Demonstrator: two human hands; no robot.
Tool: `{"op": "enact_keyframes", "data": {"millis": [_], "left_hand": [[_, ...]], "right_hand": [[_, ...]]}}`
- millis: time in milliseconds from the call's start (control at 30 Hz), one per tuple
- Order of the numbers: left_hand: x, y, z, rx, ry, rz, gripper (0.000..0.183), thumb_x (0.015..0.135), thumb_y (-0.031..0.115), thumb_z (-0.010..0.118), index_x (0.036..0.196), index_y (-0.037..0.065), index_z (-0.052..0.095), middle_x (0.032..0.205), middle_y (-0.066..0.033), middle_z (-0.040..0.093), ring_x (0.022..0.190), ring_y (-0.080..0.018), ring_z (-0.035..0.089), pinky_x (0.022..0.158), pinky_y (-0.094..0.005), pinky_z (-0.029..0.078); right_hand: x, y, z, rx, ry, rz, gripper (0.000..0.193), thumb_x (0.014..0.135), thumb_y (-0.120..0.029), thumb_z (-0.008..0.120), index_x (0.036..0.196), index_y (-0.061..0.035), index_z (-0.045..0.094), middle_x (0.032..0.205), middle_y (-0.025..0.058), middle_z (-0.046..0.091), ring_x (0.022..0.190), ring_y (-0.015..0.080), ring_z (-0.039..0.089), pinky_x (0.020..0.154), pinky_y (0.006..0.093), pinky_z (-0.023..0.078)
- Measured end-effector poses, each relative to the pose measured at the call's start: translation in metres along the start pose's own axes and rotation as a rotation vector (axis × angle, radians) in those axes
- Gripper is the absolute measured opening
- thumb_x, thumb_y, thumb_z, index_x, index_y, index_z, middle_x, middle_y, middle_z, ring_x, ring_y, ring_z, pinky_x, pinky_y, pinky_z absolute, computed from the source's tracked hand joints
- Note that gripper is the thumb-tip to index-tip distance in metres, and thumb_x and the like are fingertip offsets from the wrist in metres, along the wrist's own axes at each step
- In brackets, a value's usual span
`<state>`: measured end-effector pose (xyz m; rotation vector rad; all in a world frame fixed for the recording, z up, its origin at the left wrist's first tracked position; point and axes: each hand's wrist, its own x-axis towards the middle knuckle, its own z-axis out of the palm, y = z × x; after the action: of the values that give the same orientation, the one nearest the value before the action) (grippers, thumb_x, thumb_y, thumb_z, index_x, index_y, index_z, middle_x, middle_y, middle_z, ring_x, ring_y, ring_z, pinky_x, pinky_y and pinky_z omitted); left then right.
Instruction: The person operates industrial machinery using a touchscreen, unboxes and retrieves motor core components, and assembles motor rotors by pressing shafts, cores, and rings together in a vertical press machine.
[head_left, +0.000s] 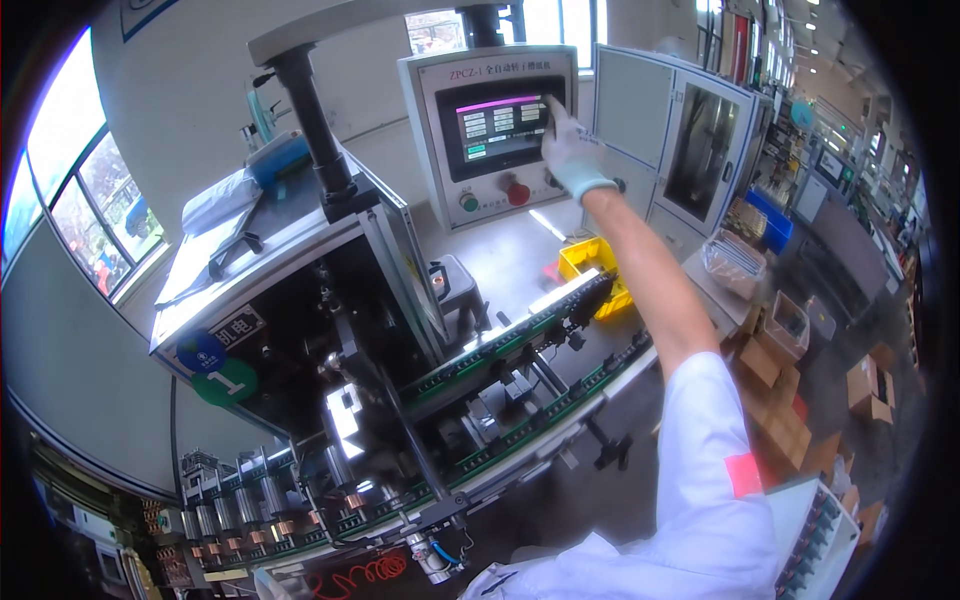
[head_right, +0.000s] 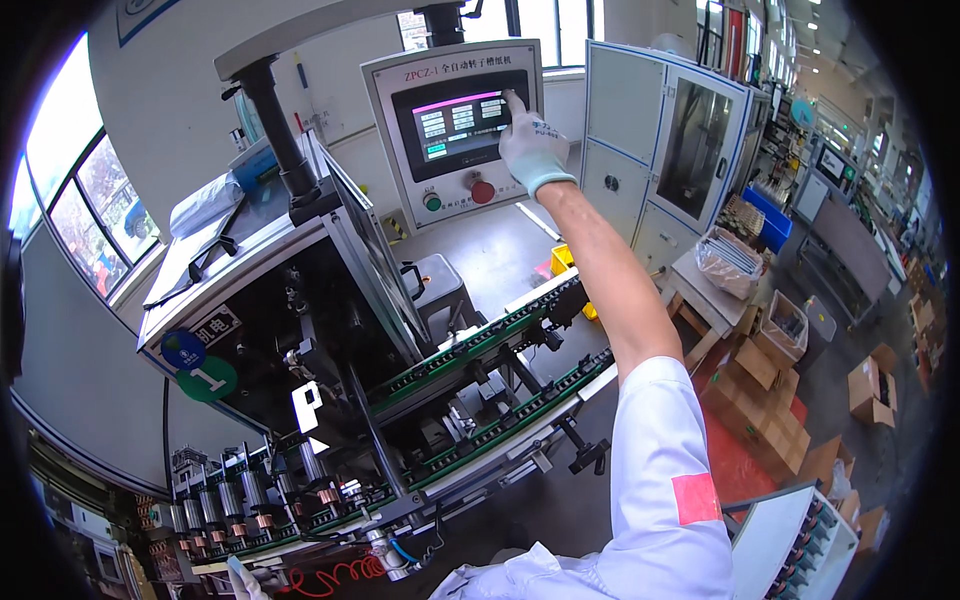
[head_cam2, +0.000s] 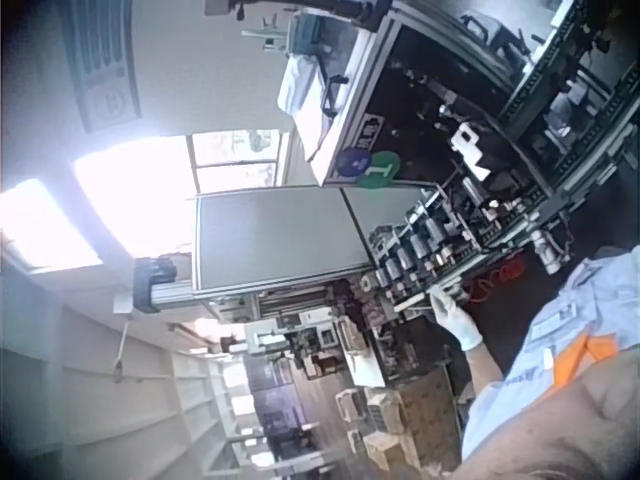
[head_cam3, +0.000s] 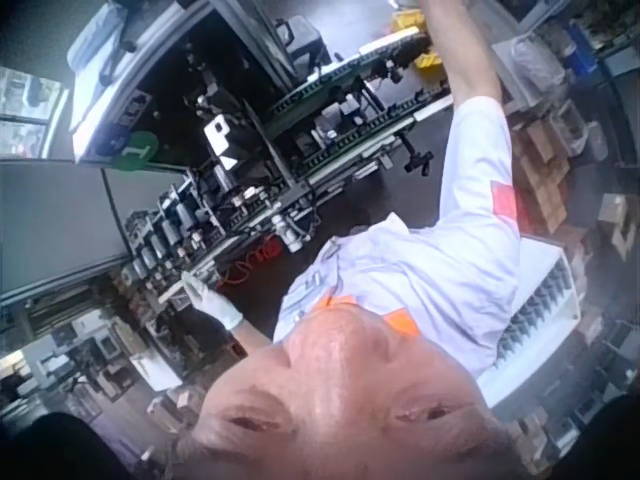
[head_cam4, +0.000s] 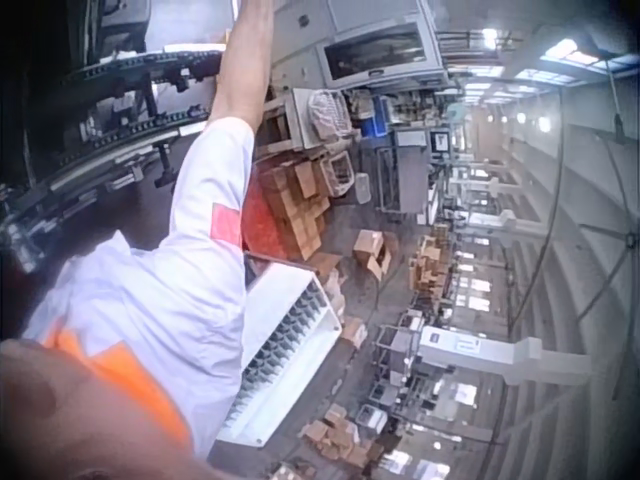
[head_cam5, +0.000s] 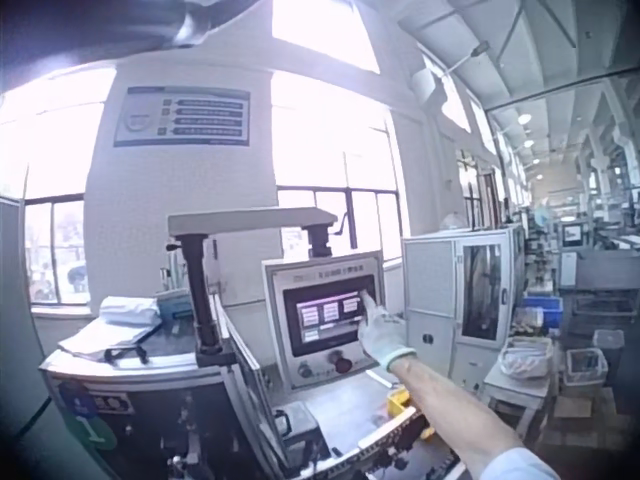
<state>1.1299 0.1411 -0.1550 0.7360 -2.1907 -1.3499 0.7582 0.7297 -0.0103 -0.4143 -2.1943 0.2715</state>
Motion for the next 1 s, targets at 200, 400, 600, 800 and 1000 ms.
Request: {"op": "enact_keyframes", "data": {"millis": [200, 400, 600, 800, 1000], "left_hand": [[-0.005, 0.001, 0.012, -0.081, 0.052, -0.09, 0.045, 0.105, 0.023, 0.049, 0.139, -0.006, 0.052, 0.141, -0.0222, 0.055, 0.128, -0.0281, 0.054, 0.11, -0.0358, 0.04], [0.001, -0.018, 0.014, -0.165, 0.01, -0.147, 0.053, 0.103, 0.033, 0.054, 0.137, -0.008, 0.053, 0.131, -0.0172, 0.061, 0.107, -0.0232, 0.062, 0.089, -0.032, 0.052], [-0.002, -0.036, 0.019, -0.179, -0.026, 0.026, 0.052, 0.102, 0.035, 0.056, 0.137, -0.004, 0.055, 0.13, -0.0169, 0.061, 0.1, -0.0229, 0.064, 0.081, -0.0315, 0.054], [-0.006, -0.027, 0.022, -0.106, -0.01, 0.061, 0.053, 0.103, 0.036, 0.053, 0.139, -0.003, 0.054, 0.132, -0.0172, 0.06, 0.094, -0.0222, 0.066, 0.075, -0.0302, 0.055], [-0.008, -0.034, 0.02, -0.133, -0.005, 0.003, 0.051, 0.104, 0.035, 0.052, 0.137, -0.005, 0.054, 0.111, -0.0162, 0.068, 0.089, -0.0207, 0.066, 0.073, -0.029, 0.054]], "right_hand": [[-0.032, 0.003, -0.003, 0.143, 0.014, -0.013, 0.05, 0.093, -0.023, 0.051, 0.144, -0.0243, 0.049, 0.114, 0.017, 0.069, 0.102, 0.0373, 0.067, 0.09, 0.0465, 0.052], [-0.049, 0.021, 0.013, 0.045, -0.011, -0.077, 0.048, 0.092, -0.024, 0.051, 0.14, -0.0269, 0.053, 0.101, 0.0126, 0.073, 0.085, 0.0331, 0.071, 0.075, 0.0465, 0.055], [-0.045, 0.027, 0.027, -0.067, -0.05, -0.175, 0.049, 0.093, -0.024, 0.049, 0.141, -0.0284, 0.052, 0.099, 0.0099, 0.073, 0.082, 0.0316, 0.071, 0.07, 0.0464, 0.055], [-0.052, 0.032, 0.03, 0.011, 0.003, -0.231, 0.051, 0.092, -0.022, 0.05, 0.143, -0.0276, 0.051, 0.097, 0.0101, 0.073, 0.079, 0.0309, 0.071, 0.069, 0.0454, 0.054], [-0.061, 0.018, 0.03, 0.025, -0.032, -0.301, 0.049, 0.093, -0.021, 0.05, 0.142, -0.0259, 0.052, 0.096, 0.0132, 0.073, 0.079, 0.0308, 0.071, 0.068, 0.0455, 0.055]]}}
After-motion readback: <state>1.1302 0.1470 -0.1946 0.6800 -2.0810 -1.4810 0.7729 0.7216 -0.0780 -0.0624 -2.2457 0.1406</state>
